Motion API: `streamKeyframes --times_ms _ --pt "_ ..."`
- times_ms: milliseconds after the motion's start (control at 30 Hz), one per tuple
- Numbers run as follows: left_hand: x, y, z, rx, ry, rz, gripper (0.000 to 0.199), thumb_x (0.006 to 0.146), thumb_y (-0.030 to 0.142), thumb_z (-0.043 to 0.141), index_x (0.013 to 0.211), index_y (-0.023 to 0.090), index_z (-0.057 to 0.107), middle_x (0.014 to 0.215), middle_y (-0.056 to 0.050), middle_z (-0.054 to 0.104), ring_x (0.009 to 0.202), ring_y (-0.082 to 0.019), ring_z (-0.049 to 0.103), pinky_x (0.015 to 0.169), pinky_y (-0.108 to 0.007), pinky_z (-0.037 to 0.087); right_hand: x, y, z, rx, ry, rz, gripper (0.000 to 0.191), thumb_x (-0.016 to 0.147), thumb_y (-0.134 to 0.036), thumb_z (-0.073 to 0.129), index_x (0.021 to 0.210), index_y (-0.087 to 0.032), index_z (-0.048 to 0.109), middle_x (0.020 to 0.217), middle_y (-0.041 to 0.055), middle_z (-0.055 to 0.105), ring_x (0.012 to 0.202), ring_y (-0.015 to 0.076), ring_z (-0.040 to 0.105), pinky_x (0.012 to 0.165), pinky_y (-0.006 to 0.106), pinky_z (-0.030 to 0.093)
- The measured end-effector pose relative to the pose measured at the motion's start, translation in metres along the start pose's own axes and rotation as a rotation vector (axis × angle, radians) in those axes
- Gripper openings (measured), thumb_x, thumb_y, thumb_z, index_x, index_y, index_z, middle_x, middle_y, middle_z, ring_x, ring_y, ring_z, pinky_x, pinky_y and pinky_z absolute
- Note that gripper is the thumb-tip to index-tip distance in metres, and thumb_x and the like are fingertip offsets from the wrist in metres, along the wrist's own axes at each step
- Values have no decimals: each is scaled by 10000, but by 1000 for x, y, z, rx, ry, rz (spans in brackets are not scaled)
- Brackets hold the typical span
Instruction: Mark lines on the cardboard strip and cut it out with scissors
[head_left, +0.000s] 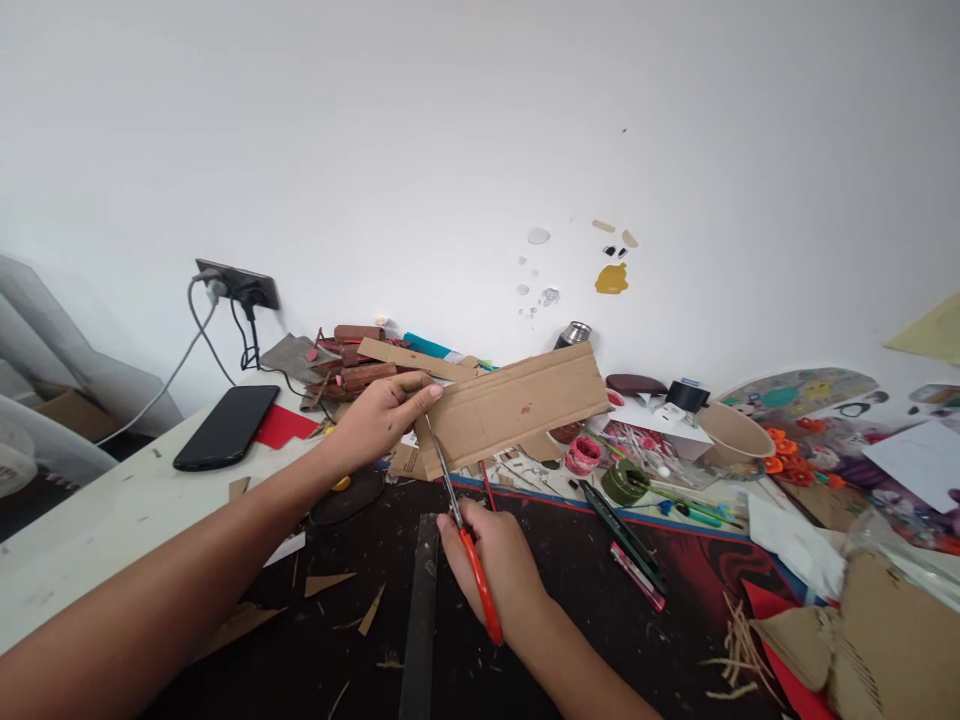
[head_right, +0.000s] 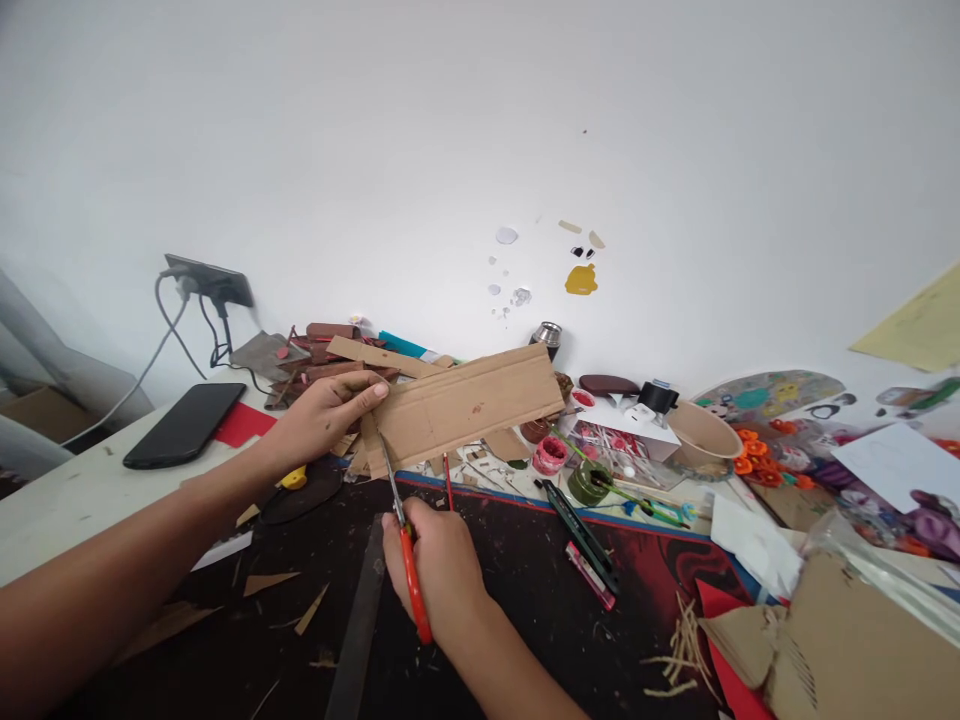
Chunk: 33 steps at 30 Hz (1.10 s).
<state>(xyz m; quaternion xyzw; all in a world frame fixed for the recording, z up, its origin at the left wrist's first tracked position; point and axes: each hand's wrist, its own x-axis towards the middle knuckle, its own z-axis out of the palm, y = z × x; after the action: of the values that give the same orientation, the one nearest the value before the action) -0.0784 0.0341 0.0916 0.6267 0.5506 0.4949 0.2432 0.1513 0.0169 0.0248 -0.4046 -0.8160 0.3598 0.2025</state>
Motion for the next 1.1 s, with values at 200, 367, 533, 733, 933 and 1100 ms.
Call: streamKeyframes --times_ms 200,367,533,733,933,1100 --pt "2 -7 -10 -116 -112 -85 439 1019 651 608 976 219 677 588 56 504 487 -129 430 464 -256 300 3 7 6 -9 52 -1 352 1023 -316 594 704 -233 470 582 -23 499 544 144 470 574 264 313" --pt "4 -7 -15 -35 -150 -118 465 972 673 656 867 221 628 604 38 559 511 -131 491 487 -248 334 5 11 9 -22 70 -15 344 1027 -346 543 718 -235 440 607 -15 504 573 149 490 585 253 319" --pt "6 -12 -13 2 -136 -132 465 943 681 654 901 218 653 588 33 594 495 -145 508 507 -263 353 7 14 13 -36 73 -9 326 1018 -383 508 734 -242 432 611 -19 454 574 155 459 579 262 288" --pt "8 -18 -9 1 -101 -95 427 925 643 662 880 218 651 619 37 562 551 -149 506 545 -270 375 7 17 13 -39 83 -16 320 1018 -377 519 738 -239 444 617 -12 477 582 161 485 592 266 304" --pt "8 -16 -10 14 -84 -91 395 930 610 662 864 220 653 618 44 535 541 -138 462 533 -265 349 8 22 21 -35 104 -16 315 999 -394 526 734 -240 452 610 -9 479 564 161 485 589 272 319" --pt "9 -12 -15 51 -38 -105 394 932 604 653 904 214 709 647 21 591 563 -156 533 541 -269 398 9 29 31 10 150 -32 350 973 -396 545 680 -243 431 530 -32 413 476 137 422 524 264 285"
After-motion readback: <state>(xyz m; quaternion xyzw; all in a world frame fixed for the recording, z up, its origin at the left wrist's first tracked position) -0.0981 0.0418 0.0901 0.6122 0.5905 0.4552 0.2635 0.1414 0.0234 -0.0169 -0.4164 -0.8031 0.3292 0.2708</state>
